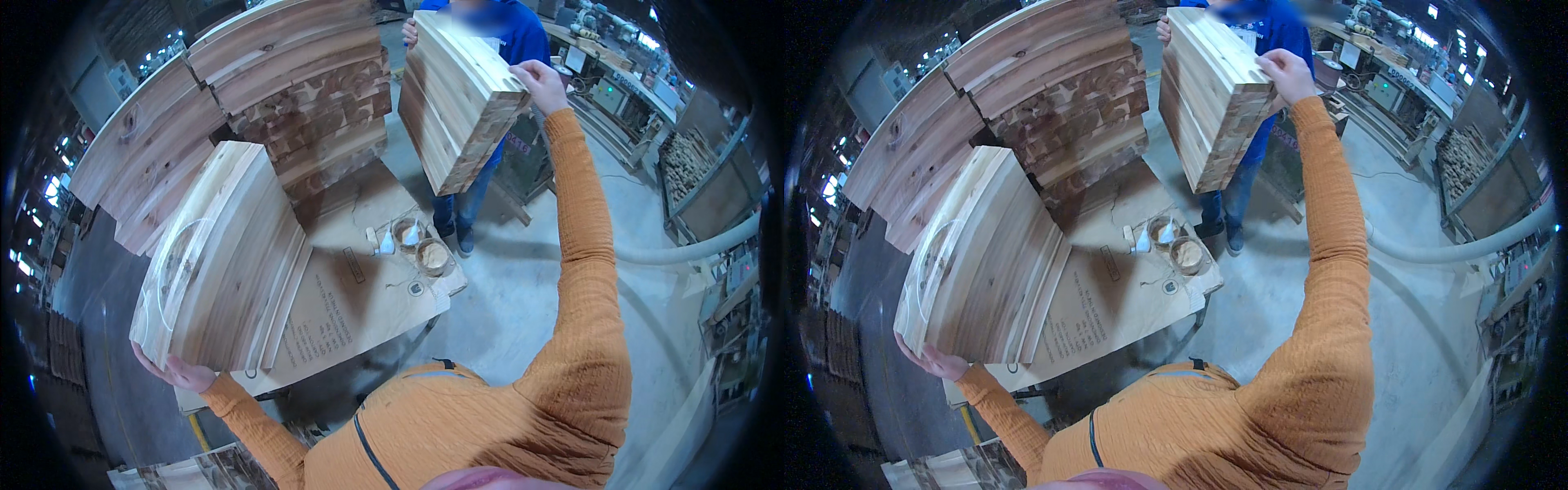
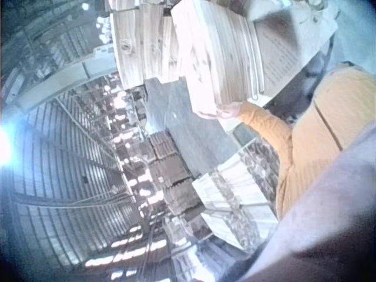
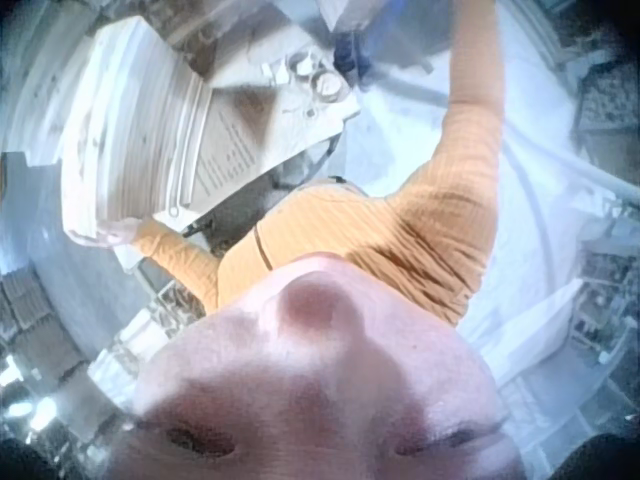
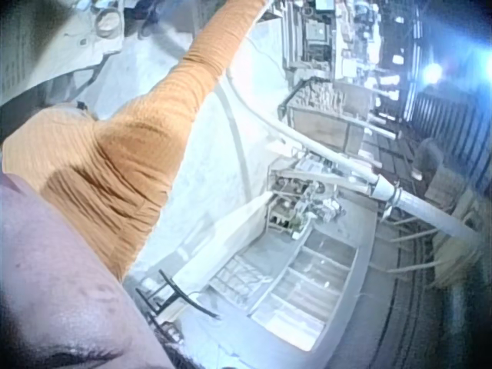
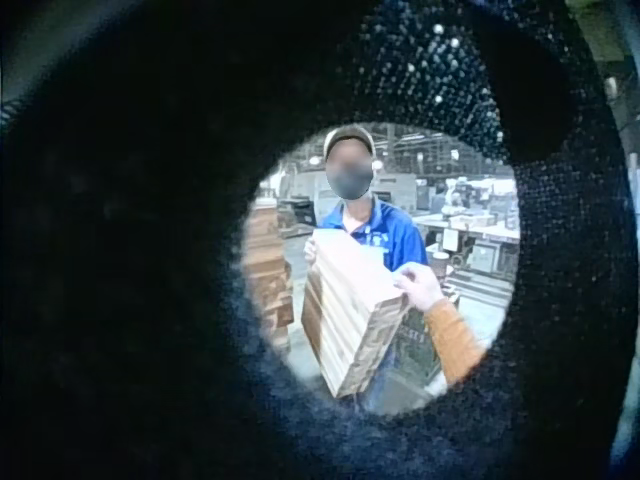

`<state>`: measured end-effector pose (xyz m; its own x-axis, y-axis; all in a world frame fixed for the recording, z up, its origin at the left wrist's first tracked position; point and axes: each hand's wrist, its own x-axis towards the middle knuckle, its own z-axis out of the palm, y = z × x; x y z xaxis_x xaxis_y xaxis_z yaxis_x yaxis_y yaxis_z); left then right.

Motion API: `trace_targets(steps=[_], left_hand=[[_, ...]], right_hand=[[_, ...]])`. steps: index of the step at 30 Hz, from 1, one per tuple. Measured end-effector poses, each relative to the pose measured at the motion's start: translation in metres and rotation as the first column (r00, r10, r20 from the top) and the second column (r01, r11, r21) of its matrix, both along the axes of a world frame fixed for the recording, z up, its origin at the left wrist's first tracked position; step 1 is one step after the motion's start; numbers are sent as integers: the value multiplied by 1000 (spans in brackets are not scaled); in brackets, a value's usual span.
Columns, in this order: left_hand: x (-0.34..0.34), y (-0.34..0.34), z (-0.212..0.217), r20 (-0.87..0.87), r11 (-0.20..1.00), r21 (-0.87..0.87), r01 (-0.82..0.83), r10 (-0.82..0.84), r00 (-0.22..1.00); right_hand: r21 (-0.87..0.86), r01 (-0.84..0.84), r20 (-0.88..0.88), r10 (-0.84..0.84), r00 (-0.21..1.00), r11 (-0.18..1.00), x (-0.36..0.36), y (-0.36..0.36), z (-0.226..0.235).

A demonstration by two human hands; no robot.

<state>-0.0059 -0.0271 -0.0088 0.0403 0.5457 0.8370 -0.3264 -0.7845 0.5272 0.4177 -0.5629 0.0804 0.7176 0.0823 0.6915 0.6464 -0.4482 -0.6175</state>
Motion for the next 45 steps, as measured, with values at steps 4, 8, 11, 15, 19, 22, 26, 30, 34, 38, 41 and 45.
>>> trace_targets(steps=[4, 8, 11, 15, 19, 22, 26, 30, 34, 38, 41, 45], left_hand=[[0, 7, -3, -11, 998, 60, -18, 19, 1000], [0, 11, -6, -22, 999, 32, -1, 2, 1000], [0, 12, -7, -35, 1000, 12, 11, -11, 999], [-1, 18, -7, -15, 998, 10, 55, -55, 998], [-2, 14, -6, -20, 998, -17, 60, -61, 998], [-2, 14, -5, -9, 998, -25, 63, -63, 998], [-2, 11, -4, -6, 996, -64, 60, -61, 998], [0, 8, -4, 20, 994, -76, 83, -81, 996], [-2, 12, -5, 21, 998, -40, 46, -45, 999], [-2, 9, -2, -2, 999, -29, 44, -44, 999], [-1, 13, -4, 18, 997, -15, 70, -70, 997], [-2, 14, -6, 25, 996, -24, 91, -90, 996]], right_hand=[[-134, -73, -45, 68, 997, 988, -18, 52, 3], [-113, -237, -102, 226, 969, 965, -16, 87, 13], [-151, -315, -113, 300, 947, 937, -9, 114, 19], [-286, -186, -93, 166, 982, 940, -10, 144, 27], [-372, -116, 54, 146, 988, 921, -18, 157, 22], [-402, -188, 14, 211, 977, 896, -29, 162, 13], [-398, -81, 144, 150, 978, 914, -52, 168, 2], [-389, -42, 169, 116, 979, 920, -62, 167, 2], [-387, -37, 198, 122, 973, 921, -63, 166, 0], [-465, -52, 279, 202, 939, 884, -67, 166, -2], [-547, -58, 335, 282, 899, 835, -71, 162, -5], [-597, 74, 373, 194, 907, 799, -79, 159, -8]])
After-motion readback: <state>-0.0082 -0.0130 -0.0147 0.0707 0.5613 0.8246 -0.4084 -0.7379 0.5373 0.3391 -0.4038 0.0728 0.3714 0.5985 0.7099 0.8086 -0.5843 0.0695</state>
